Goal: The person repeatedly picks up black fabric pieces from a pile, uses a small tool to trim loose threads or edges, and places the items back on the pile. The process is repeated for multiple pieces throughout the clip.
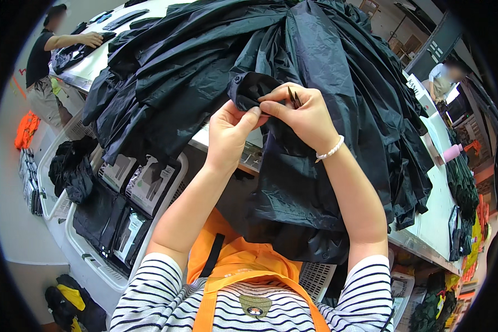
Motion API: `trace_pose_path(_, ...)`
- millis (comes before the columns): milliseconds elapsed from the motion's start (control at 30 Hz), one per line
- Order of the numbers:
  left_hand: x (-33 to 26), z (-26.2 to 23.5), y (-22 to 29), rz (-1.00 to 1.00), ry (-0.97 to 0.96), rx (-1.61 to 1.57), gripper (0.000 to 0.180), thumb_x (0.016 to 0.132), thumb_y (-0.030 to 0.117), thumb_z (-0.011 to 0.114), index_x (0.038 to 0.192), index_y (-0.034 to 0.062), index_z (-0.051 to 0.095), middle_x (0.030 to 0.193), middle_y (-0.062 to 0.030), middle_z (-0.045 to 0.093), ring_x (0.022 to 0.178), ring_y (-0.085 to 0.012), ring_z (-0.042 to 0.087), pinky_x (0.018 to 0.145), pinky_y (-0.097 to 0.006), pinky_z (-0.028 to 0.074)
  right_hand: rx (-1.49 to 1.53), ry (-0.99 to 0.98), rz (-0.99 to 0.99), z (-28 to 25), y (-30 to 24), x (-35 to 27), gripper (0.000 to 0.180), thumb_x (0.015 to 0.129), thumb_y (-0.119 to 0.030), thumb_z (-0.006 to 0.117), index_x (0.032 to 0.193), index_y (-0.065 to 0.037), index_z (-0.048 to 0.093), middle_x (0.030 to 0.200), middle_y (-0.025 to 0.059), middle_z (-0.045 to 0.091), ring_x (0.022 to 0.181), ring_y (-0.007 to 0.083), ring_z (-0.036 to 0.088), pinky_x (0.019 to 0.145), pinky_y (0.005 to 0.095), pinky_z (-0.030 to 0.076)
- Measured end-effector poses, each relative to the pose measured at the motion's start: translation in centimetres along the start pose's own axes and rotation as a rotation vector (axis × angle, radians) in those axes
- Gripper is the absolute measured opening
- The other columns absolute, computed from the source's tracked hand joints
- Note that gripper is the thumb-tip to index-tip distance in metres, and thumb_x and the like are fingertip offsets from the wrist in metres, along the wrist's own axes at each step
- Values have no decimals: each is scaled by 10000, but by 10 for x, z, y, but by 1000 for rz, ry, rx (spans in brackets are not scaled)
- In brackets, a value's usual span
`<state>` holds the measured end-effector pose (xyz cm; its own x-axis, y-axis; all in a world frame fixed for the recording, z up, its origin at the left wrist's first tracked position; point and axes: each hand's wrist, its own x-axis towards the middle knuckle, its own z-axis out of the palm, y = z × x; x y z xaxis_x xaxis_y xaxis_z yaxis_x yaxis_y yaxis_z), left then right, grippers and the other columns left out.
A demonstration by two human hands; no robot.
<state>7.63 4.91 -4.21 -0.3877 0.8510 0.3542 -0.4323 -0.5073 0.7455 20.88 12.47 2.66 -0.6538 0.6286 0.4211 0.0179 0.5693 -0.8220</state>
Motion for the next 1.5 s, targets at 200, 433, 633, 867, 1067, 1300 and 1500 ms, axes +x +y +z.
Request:
trace_pose_path(200,-4,7,8,-65,37,-71,186,819,-7,709,994,8,647,953,-69,692,865,-122,654,825,-271,528,-147,233,-137,18,-10,-17,56,816,-33,687,829,16,662,764,81,639,645,132,572,605,247,470)
trace_pose_path(433,-3,14,11,-32,51,-202,130,813,-35,704,921,17,655,909,-66,694,832,-130,659,815,-268,529,68,149,81,0,-6,-28,311,935,-180,605,1127,28,477,998,127,579,873,165,568,785,288,463)
trace_pose_path(633,-1,18,11,-23,45,-227,168,808,-45,706,948,18,636,924,-77,696,848,-135,663,823,-274,528,-197,138,-23,-1,-15,-40,215,896,-114,635,1023,27,533,922,123,581,816,201,586,765,295,483)
trace_pose_path(867,-1,20,13,13,32,-114,270,787,-63,710,1003,13,567,940,-101,694,871,-145,665,839,-282,523,-222,179,-161,4,-13,-33,159,859,-76,660,955,31,591,903,133,588,772,223,613,707,296,501)
trace_pose_path(1067,-1,20,14,17,49,-85,270,773,-80,708,991,3,572,940,-102,694,865,-142,664,846,-277,516,-308,166,-206,3,-19,-32,157,849,-69,663,957,27,600,874,133,590,744,243,617,690,294,503)
trace_pose_path(1300,-1,17,14,-44,50,-180,280,840,-40,649,1086,44,545,996,-63,662,919,-150,649,851,-303,536,171,123,127,-8,-9,-28,206,914,-128,641,1045,28,609,897,34,642,783,63,562,712,220,469)
trace_pose_path(1500,-2,13,9,-49,67,-188,281,849,-44,629,1101,41,538,1027,-73,641,931,-165,642,869,-331,542,91,110,93,-3,-5,-25,174,804,-55,740,938,38,679,834,32,669,733,51,579,660,202,463)
